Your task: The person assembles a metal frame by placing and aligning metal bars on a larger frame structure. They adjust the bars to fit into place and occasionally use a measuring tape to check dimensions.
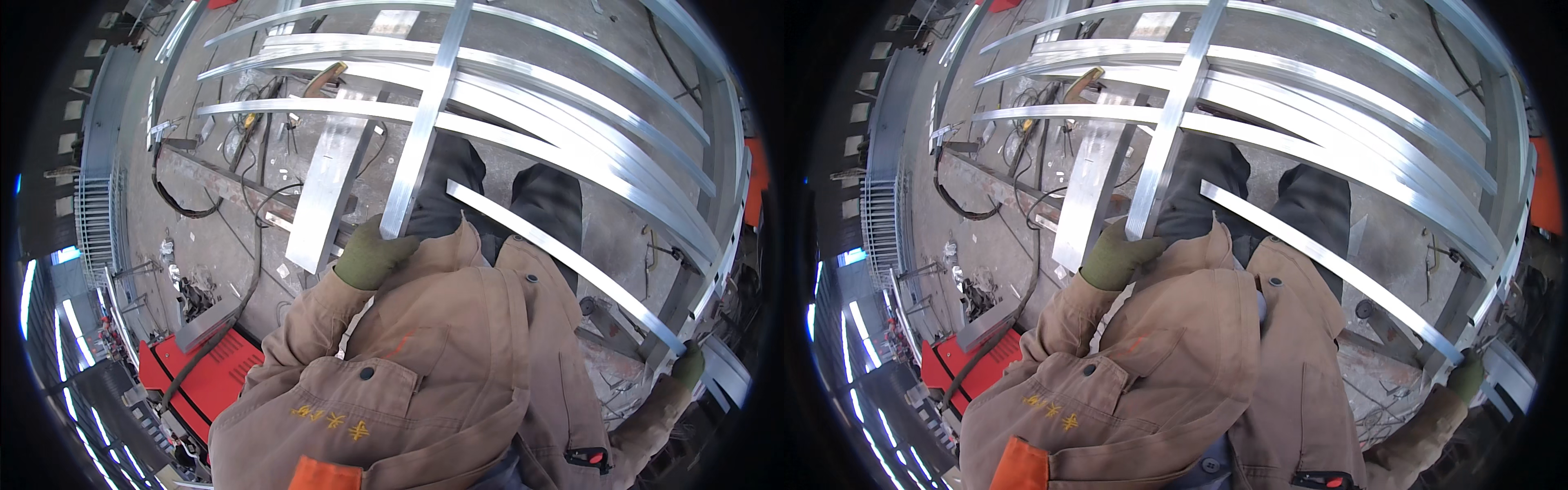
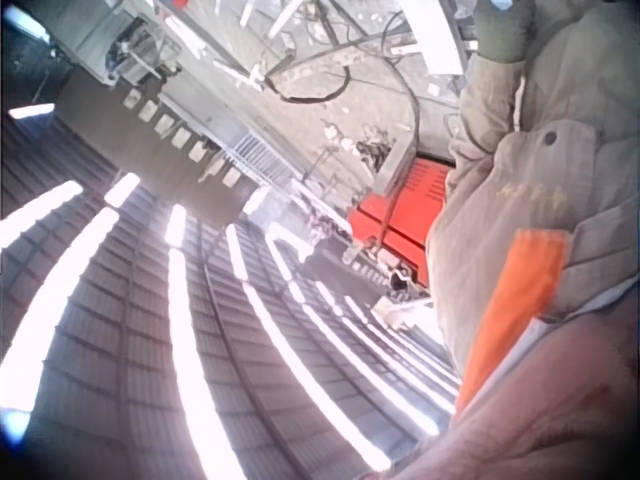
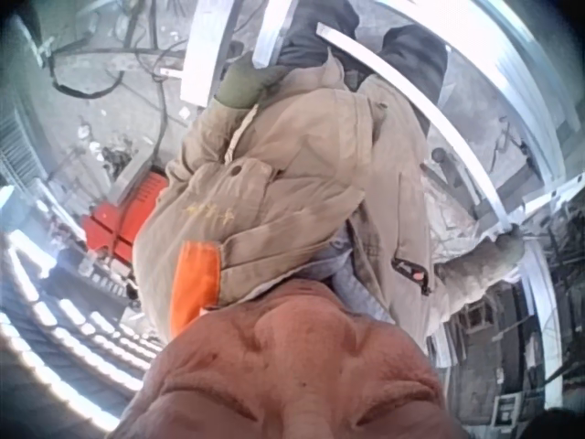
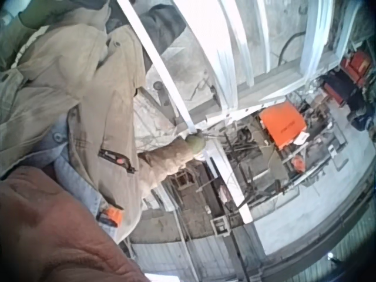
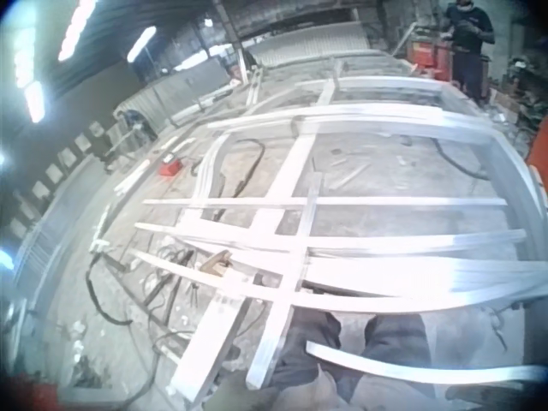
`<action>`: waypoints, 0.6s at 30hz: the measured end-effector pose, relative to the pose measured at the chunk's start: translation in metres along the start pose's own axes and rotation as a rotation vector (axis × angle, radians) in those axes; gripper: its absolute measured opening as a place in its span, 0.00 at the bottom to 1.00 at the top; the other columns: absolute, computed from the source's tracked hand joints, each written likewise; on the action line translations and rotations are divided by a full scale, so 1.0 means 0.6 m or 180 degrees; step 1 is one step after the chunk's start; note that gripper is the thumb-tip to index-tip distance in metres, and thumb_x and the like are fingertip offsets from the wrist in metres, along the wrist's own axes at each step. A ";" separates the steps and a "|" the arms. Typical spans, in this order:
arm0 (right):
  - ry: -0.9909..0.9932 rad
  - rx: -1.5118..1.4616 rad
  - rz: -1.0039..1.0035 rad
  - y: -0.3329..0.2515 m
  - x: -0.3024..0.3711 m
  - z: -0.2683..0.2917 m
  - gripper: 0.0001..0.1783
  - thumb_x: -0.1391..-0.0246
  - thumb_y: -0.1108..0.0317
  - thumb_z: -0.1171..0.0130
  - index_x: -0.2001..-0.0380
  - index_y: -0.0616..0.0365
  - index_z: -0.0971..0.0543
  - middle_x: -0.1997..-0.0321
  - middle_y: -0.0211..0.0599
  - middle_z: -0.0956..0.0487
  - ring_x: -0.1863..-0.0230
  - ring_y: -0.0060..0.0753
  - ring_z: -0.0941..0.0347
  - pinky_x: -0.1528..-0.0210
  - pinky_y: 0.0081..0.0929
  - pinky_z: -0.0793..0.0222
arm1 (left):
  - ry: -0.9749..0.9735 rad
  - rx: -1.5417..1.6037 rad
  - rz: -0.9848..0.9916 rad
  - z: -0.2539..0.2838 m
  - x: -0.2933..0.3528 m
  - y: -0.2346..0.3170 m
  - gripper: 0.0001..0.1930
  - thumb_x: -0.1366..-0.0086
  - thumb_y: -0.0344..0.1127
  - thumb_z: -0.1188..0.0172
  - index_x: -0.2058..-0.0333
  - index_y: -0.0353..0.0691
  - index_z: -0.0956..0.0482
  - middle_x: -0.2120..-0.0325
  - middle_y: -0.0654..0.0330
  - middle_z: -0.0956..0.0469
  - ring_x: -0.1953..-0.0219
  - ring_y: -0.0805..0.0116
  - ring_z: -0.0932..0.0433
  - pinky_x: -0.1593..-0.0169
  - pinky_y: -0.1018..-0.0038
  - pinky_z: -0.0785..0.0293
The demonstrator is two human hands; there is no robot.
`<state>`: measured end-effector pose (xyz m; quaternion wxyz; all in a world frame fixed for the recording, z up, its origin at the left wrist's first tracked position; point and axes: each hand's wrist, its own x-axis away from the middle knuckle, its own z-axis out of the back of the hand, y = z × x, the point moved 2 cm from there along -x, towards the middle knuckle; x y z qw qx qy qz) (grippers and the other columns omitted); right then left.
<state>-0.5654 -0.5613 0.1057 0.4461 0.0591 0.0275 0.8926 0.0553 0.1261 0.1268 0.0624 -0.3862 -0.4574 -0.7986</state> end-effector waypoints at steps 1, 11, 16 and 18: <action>-0.0078 0.0245 0.0254 -0.021 0.014 -0.004 0.12 0.38 0.77 0.41 0.58 0.58 0.09 0.60 0.56 0.12 0.56 0.66 0.15 0.53 0.55 0.21 | 0.0096 -0.0095 0.0023 0.001 0.008 0.016 0.14 0.33 0.37 0.22 0.55 0.35 0.12 0.71 0.60 0.14 0.71 0.69 0.16 0.66 0.69 0.21; 0.0064 -0.0378 0.0558 -0.281 0.078 0.005 0.14 0.51 0.68 0.23 0.59 0.57 0.09 0.65 0.54 0.14 0.59 0.68 0.14 0.54 0.55 0.18 | -0.0383 -0.0323 0.0011 0.024 0.007 0.038 0.20 0.31 0.38 0.19 0.48 0.33 0.12 0.66 0.58 0.13 0.64 0.69 0.14 0.62 0.68 0.18; -0.0082 -0.0216 0.0867 -0.540 0.034 0.028 0.05 0.43 0.68 0.32 0.64 0.49 0.09 0.63 0.45 0.10 0.57 0.62 0.13 0.45 0.60 0.20 | -0.0184 0.0578 0.0197 0.020 0.010 0.008 0.18 0.32 0.29 0.23 0.45 0.35 0.12 0.63 0.59 0.12 0.70 0.69 0.16 0.69 0.71 0.23; -0.0174 -0.0340 0.0689 -0.594 0.037 0.021 0.10 0.45 0.70 0.32 0.61 0.44 0.08 0.60 0.41 0.10 0.49 0.58 0.13 0.39 0.57 0.23 | -0.0302 0.0695 0.0208 0.010 0.006 0.021 0.21 0.31 0.28 0.25 0.40 0.32 0.15 0.65 0.61 0.14 0.72 0.69 0.18 0.69 0.72 0.24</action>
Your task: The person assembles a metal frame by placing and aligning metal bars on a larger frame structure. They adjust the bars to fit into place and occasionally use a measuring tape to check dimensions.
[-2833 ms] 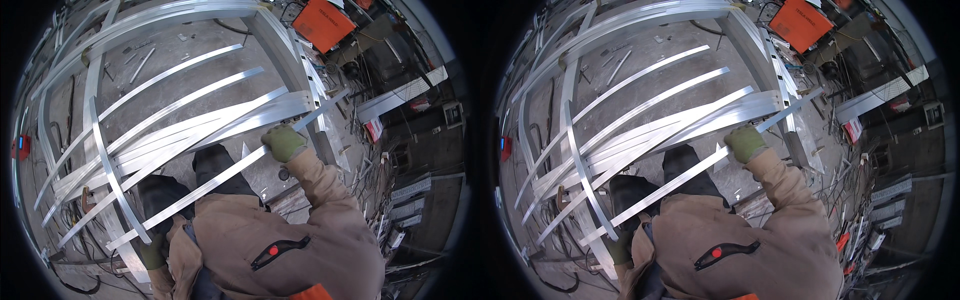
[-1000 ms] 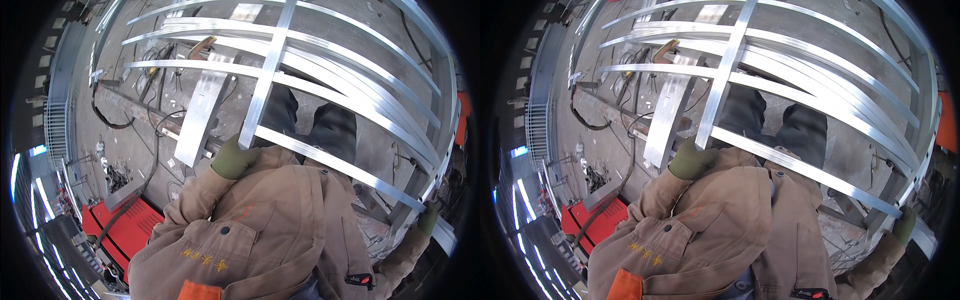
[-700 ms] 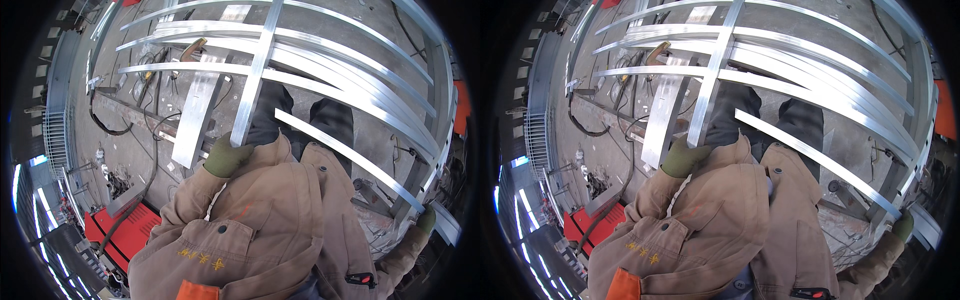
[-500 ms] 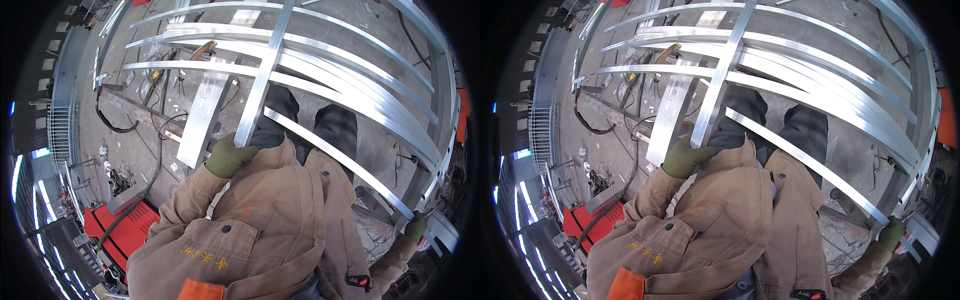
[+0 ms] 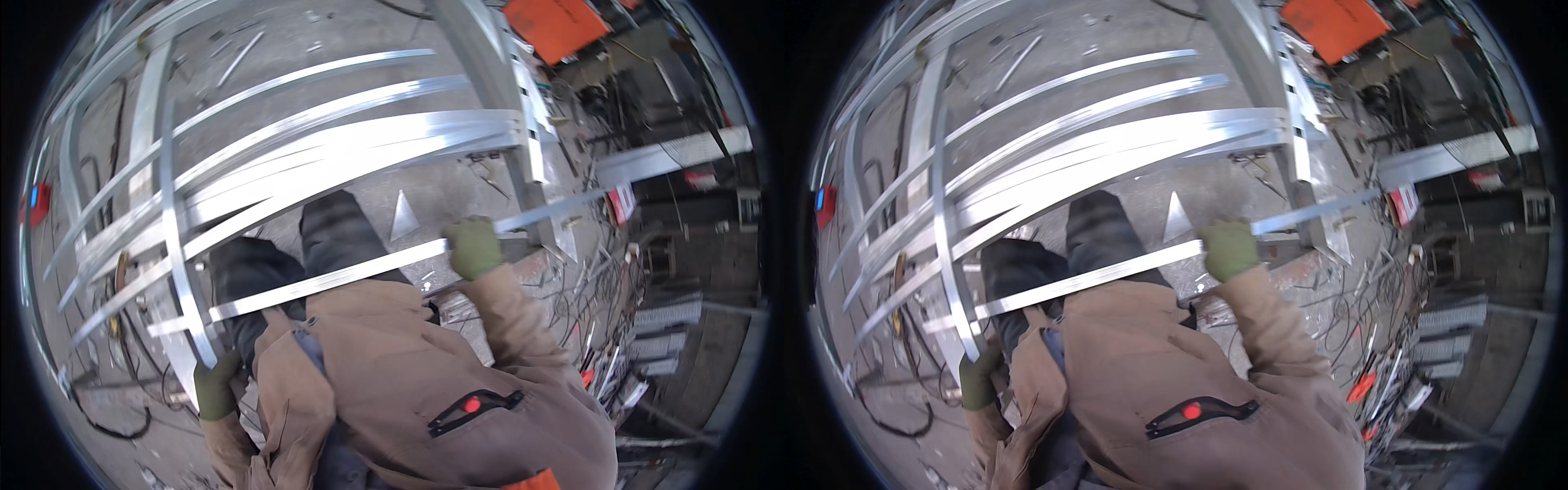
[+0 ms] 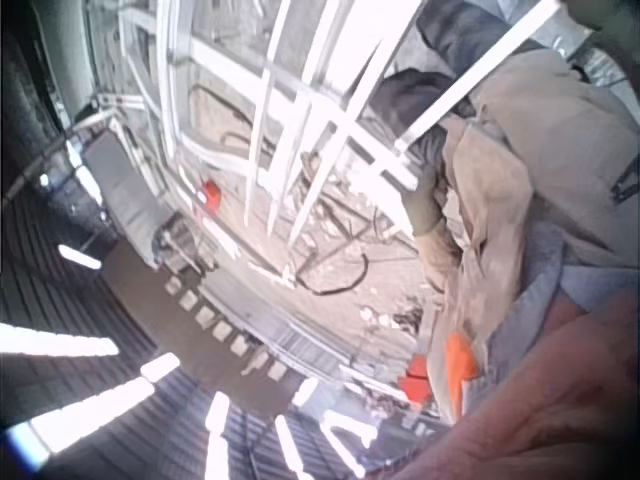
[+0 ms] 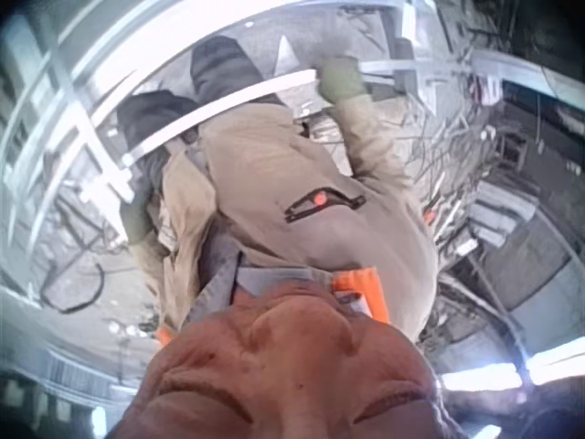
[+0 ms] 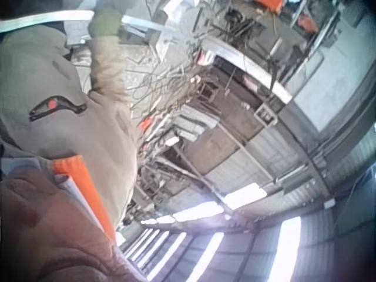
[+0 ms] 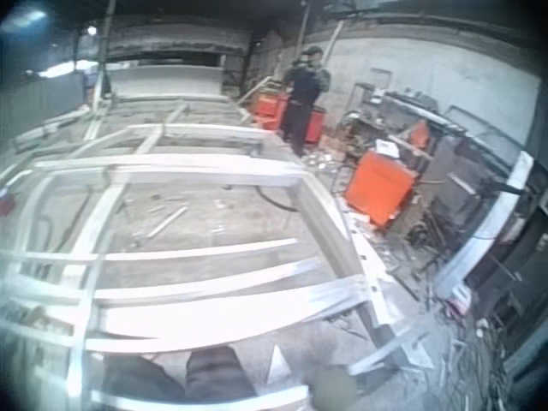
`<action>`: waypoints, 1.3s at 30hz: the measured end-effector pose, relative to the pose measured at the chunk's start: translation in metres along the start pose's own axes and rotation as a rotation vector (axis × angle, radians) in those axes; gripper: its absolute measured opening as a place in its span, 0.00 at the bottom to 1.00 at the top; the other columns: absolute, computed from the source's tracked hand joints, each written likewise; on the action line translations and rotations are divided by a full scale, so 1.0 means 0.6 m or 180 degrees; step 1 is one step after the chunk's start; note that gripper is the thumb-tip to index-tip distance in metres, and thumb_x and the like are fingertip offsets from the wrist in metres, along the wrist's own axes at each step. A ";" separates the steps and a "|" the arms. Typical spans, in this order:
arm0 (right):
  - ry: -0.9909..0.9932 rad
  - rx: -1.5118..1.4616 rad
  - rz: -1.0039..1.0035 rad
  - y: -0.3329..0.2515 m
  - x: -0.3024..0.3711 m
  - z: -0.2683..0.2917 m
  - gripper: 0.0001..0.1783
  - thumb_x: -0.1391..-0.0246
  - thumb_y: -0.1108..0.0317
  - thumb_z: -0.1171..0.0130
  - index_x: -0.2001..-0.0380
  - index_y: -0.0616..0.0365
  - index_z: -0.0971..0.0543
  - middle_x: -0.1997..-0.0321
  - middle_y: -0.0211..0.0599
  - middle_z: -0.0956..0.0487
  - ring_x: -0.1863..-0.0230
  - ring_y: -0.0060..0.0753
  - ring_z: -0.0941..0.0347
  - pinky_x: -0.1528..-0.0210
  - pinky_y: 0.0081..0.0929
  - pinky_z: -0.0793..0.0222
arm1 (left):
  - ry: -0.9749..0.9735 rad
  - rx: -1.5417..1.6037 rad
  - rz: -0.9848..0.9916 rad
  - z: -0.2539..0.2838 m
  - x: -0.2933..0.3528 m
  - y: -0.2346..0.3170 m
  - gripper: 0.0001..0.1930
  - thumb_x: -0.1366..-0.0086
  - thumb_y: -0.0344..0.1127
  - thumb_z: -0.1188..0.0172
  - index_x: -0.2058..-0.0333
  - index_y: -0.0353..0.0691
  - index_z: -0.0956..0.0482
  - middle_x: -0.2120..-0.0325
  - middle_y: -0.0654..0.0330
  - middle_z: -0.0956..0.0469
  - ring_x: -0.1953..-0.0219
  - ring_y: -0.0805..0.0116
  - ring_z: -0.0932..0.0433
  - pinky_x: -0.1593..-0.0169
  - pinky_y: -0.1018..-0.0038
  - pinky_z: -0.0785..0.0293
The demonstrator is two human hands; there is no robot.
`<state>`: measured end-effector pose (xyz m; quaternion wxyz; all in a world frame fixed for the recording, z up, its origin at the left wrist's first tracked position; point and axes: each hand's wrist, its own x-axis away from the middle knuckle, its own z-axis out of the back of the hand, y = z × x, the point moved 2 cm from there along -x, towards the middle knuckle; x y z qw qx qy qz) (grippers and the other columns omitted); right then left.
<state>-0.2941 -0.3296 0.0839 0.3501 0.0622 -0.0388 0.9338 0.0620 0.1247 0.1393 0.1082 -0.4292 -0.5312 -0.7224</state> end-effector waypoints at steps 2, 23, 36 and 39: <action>-0.0083 -0.0069 -0.0130 -0.044 -0.014 -0.011 0.11 0.43 0.69 0.32 0.60 0.42 0.07 0.59 0.38 0.09 0.45 0.54 0.13 0.36 0.55 0.25 | -0.0027 -0.0037 -0.0055 0.009 -0.008 -0.016 0.21 0.31 0.27 0.27 0.40 0.32 0.15 0.65 0.61 0.15 0.73 0.69 0.20 0.69 0.72 0.25; 0.1197 -0.1255 0.1033 -0.264 -0.173 0.095 0.16 0.36 0.58 0.22 0.49 0.50 0.08 0.54 0.41 0.08 0.48 0.56 0.13 0.40 0.55 0.19 | 0.0225 -0.1038 -0.0835 0.002 -0.046 -0.062 0.13 0.32 0.38 0.21 0.59 0.34 0.12 0.71 0.61 0.12 0.70 0.71 0.16 0.65 0.67 0.19; 0.0060 -0.0719 0.1952 -0.487 -0.317 0.105 0.25 0.34 0.42 0.24 0.50 0.52 0.11 0.59 0.41 0.10 0.52 0.52 0.11 0.49 0.53 0.17 | -0.0755 0.0015 0.0004 0.011 -0.052 0.013 0.23 0.26 0.43 0.21 0.43 0.34 0.14 0.59 0.58 0.11 0.58 0.70 0.13 0.57 0.70 0.18; -0.0057 -0.0679 0.1840 -0.499 -0.299 0.119 0.23 0.33 0.44 0.24 0.52 0.52 0.11 0.59 0.42 0.10 0.54 0.53 0.11 0.50 0.53 0.16 | -0.0728 0.0295 -0.0210 -0.006 -0.107 0.071 0.23 0.27 0.42 0.20 0.43 0.34 0.15 0.59 0.57 0.11 0.58 0.69 0.13 0.57 0.69 0.18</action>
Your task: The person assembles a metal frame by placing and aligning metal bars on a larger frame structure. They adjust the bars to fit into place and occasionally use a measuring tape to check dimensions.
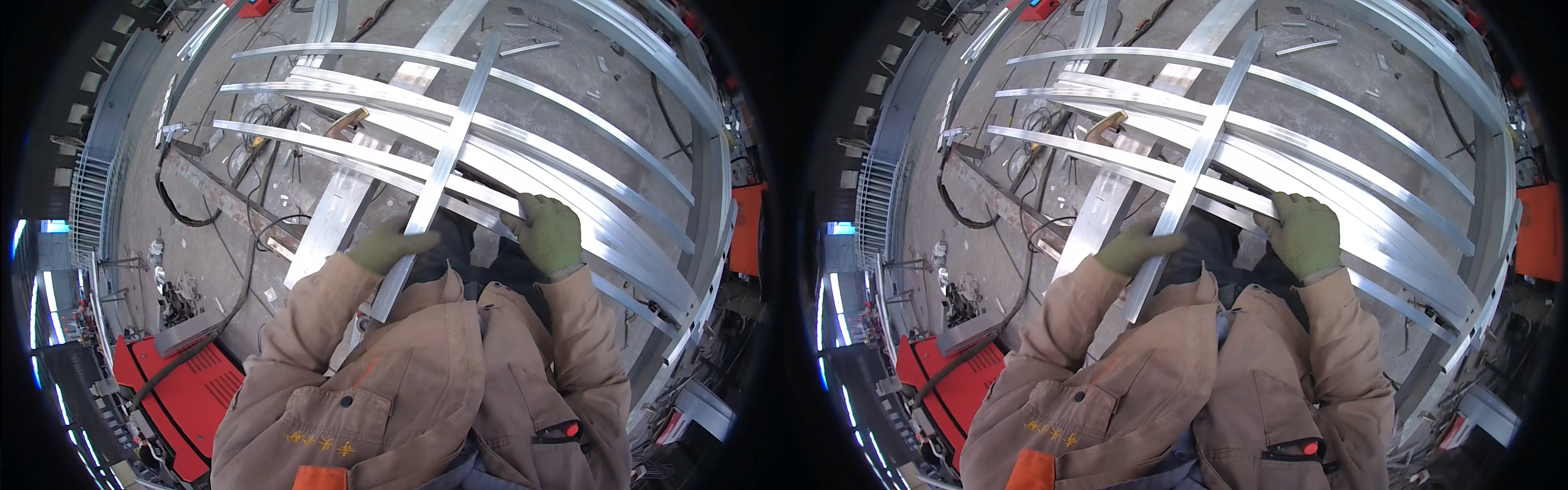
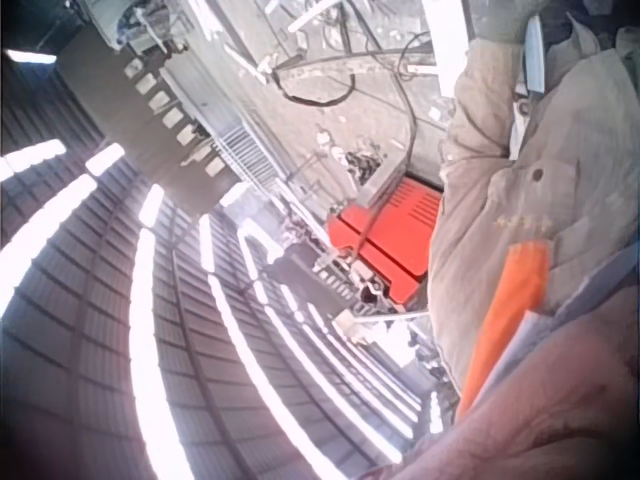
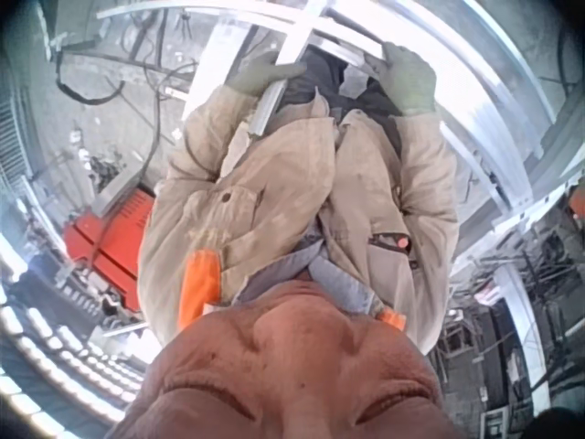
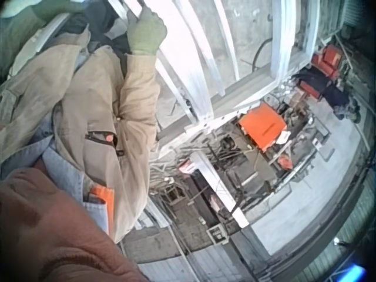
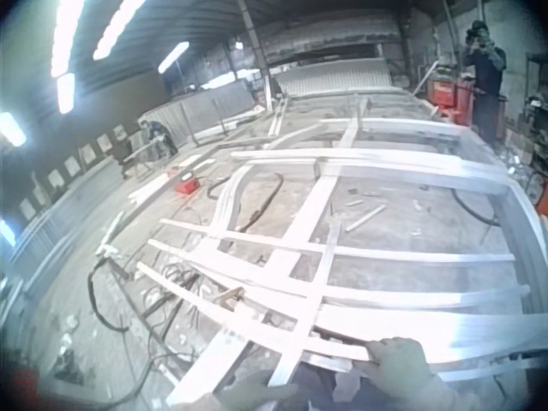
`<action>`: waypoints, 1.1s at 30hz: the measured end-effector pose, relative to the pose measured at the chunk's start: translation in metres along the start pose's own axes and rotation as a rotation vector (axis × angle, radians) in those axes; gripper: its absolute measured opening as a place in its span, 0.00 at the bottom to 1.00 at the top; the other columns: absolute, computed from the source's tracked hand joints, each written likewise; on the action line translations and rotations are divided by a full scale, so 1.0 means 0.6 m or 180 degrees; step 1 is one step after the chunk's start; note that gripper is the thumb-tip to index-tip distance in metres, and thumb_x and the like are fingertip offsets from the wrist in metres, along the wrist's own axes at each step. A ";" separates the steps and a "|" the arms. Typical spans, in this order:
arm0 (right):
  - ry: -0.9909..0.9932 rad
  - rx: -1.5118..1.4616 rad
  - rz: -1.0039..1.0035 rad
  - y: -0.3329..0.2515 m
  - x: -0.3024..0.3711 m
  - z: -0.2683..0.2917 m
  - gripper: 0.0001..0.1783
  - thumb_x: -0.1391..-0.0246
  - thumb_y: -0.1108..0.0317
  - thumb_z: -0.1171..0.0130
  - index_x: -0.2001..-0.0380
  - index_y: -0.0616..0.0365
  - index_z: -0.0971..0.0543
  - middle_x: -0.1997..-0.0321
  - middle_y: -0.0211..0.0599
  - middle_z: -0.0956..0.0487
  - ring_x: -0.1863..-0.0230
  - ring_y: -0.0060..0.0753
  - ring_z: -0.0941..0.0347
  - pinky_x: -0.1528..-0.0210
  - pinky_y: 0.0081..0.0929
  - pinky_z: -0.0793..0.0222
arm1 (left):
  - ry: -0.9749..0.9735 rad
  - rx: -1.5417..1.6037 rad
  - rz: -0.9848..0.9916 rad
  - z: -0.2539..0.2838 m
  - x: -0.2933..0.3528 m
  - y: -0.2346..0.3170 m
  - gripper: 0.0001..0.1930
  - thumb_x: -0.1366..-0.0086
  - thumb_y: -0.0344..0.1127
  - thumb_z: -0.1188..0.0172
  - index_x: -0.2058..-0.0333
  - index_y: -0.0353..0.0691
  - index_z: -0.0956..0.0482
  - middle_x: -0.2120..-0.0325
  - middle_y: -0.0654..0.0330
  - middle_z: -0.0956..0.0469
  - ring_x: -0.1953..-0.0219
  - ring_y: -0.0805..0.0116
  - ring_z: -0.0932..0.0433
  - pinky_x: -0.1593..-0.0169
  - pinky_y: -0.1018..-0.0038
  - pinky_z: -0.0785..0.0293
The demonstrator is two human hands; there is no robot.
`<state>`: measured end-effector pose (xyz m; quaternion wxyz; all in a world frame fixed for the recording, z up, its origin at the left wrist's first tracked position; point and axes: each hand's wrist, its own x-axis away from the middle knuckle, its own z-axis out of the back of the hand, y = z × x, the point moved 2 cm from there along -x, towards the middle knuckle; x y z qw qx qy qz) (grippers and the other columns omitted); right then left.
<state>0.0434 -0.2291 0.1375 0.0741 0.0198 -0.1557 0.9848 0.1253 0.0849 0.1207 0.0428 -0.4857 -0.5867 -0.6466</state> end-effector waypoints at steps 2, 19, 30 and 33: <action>0.0012 0.0065 -0.0068 -0.006 0.006 0.003 0.22 0.32 0.45 0.24 0.53 0.53 0.11 0.59 0.42 0.10 0.54 0.53 0.11 0.51 0.53 0.16 | 0.0058 -0.0094 -0.0115 -0.037 -0.017 0.050 0.22 0.28 0.40 0.20 0.44 0.33 0.14 0.61 0.56 0.11 0.62 0.69 0.13 0.59 0.69 0.17; 0.0696 -0.0252 -0.0096 0.102 0.161 0.152 0.25 0.44 0.58 0.15 0.45 0.50 0.08 0.54 0.43 0.08 0.52 0.54 0.11 0.48 0.50 0.18 | 0.0894 -0.1221 -0.1110 -0.073 0.016 0.027 0.16 0.34 0.34 0.23 0.52 0.31 0.13 0.68 0.58 0.11 0.70 0.70 0.12 0.64 0.69 0.16; 0.0449 -0.0282 -0.0502 0.136 0.218 0.233 0.26 0.50 0.68 0.13 0.45 0.54 0.07 0.56 0.47 0.08 0.57 0.52 0.12 0.54 0.47 0.18 | 0.0671 -0.1237 -0.0974 -0.125 0.037 0.064 0.23 0.36 0.40 0.25 0.49 0.28 0.14 0.65 0.45 0.11 0.64 0.52 0.10 0.57 0.58 0.14; 0.0499 -0.0395 -0.0754 0.193 0.260 0.256 0.26 0.50 0.71 0.14 0.45 0.55 0.08 0.58 0.46 0.10 0.58 0.49 0.13 0.54 0.46 0.19 | 0.0810 -0.1130 -0.1243 -0.111 0.026 0.049 0.15 0.35 0.31 0.27 0.52 0.30 0.15 0.72 0.57 0.14 0.70 0.70 0.15 0.66 0.68 0.18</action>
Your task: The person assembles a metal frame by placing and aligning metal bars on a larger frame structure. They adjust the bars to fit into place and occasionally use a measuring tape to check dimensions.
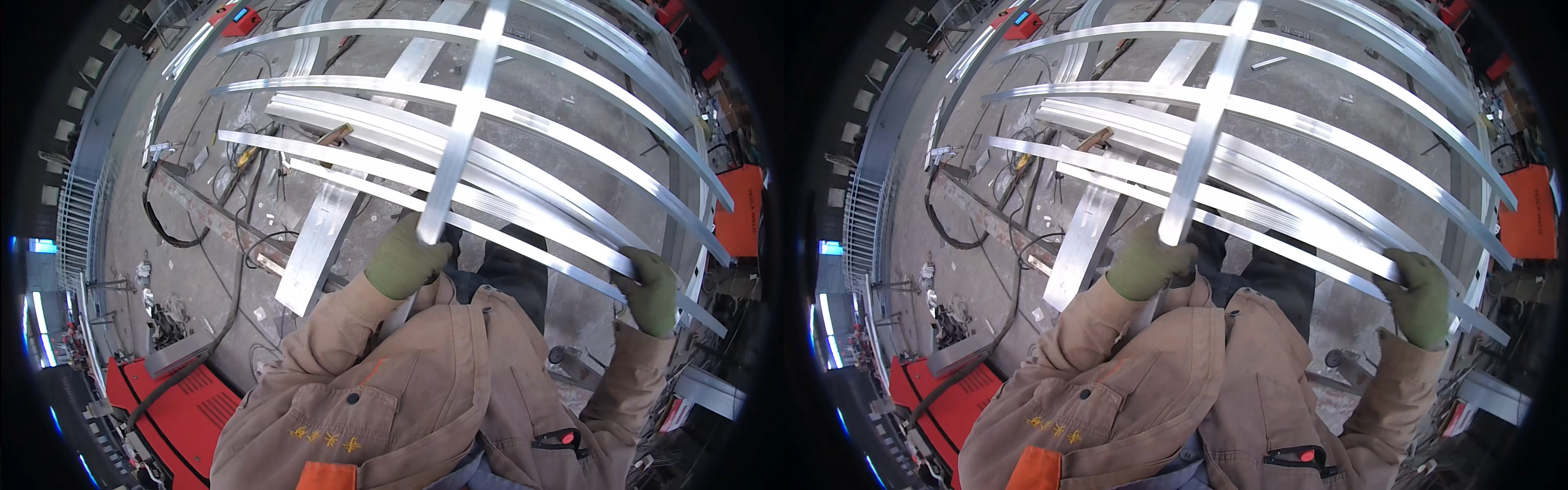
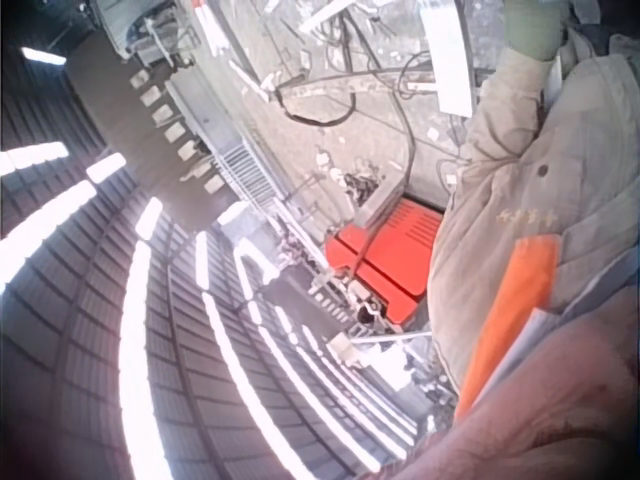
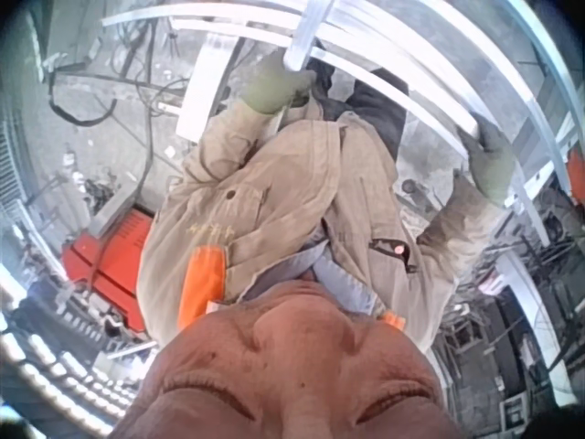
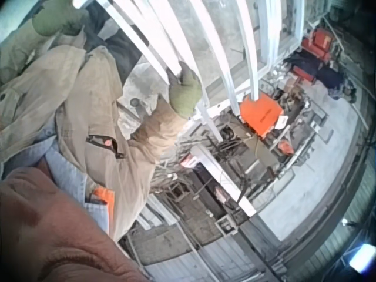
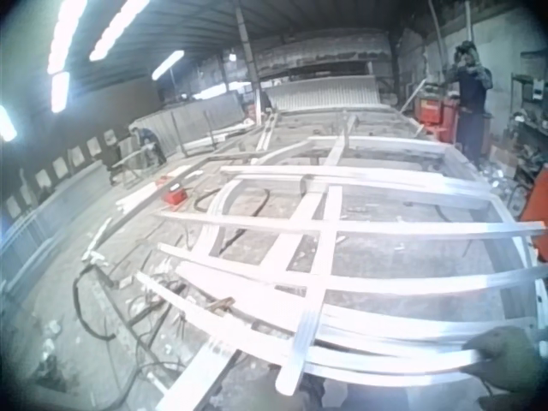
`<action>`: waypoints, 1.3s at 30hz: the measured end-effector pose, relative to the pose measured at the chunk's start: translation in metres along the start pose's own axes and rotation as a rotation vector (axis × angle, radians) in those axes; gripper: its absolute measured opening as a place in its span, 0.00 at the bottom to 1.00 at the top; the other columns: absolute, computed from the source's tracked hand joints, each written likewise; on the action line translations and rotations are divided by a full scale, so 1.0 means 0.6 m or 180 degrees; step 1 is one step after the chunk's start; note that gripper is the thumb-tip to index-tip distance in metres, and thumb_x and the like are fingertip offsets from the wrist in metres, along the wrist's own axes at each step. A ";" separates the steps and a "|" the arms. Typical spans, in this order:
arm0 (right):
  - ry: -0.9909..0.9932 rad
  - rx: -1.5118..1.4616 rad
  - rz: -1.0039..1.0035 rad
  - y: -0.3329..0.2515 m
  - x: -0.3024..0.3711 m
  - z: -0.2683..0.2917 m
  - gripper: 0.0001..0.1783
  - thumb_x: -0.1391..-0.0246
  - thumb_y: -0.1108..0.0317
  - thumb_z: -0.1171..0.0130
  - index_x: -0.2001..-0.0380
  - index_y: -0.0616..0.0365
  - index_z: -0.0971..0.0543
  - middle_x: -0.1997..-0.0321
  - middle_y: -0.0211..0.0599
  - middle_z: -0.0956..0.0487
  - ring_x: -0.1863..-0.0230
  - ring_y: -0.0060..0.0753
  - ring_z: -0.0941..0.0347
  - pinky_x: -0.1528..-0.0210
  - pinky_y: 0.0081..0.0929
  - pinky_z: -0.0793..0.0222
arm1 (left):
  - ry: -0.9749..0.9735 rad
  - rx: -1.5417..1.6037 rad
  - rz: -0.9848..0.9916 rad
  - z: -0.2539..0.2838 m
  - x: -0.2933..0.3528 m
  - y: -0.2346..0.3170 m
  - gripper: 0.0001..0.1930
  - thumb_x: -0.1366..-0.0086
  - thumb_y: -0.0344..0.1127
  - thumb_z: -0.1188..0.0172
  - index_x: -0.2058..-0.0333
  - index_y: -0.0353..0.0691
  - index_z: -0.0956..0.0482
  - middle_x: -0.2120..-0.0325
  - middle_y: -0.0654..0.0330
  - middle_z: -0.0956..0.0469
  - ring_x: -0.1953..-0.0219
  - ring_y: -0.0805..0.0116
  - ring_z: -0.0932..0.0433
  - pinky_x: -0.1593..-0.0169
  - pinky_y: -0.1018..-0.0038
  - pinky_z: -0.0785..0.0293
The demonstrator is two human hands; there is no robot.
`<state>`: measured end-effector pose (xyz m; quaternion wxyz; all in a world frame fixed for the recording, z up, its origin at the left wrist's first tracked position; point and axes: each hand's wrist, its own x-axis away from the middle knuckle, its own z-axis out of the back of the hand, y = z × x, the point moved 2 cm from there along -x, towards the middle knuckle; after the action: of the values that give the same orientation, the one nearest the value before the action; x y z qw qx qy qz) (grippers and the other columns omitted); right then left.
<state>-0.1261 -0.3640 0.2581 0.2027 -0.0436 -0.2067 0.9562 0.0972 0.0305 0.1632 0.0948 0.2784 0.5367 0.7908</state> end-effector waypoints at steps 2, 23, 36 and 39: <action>0.0133 -0.0313 0.0049 0.063 0.028 0.019 0.28 0.51 0.75 0.17 0.44 0.57 0.08 0.58 0.46 0.12 0.59 0.49 0.15 0.55 0.44 0.20 | 0.0038 0.0235 0.0041 0.017 -0.001 0.006 0.14 0.35 0.29 0.27 0.53 0.30 0.15 0.73 0.58 0.14 0.69 0.71 0.15 0.65 0.69 0.18; -0.0422 0.0942 0.0128 -0.022 0.042 -0.070 0.13 0.44 0.60 0.22 0.57 0.47 0.10 0.60 0.43 0.09 0.53 0.56 0.09 0.49 0.57 0.15 | 0.0023 0.0159 0.0285 0.057 0.050 -0.009 0.14 0.32 0.30 0.29 0.50 0.34 0.19 0.76 0.64 0.21 0.80 0.73 0.23 0.77 0.73 0.30; -0.0189 0.0923 -0.0324 0.126 0.165 0.006 0.11 0.49 0.64 0.22 0.60 0.46 0.08 0.61 0.37 0.09 0.55 0.55 0.10 0.50 0.54 0.15 | 0.0009 -0.0085 0.0276 0.082 0.072 0.002 0.10 0.33 0.27 0.32 0.55 0.36 0.22 0.77 0.64 0.22 0.81 0.72 0.24 0.77 0.73 0.31; -0.0277 0.0951 -0.0530 0.132 0.175 0.015 0.08 0.41 0.59 0.26 0.59 0.44 0.07 0.57 0.38 0.08 0.51 0.55 0.10 0.47 0.57 0.15 | -0.0118 0.0058 0.0302 0.079 0.064 -0.012 0.15 0.32 0.29 0.28 0.49 0.36 0.19 0.74 0.60 0.19 0.81 0.69 0.21 0.79 0.72 0.29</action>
<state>-0.2526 -0.3909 0.2335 0.2764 0.0458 -0.0738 0.9571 0.0901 0.0883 0.1827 0.0646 0.3190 0.5283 0.7842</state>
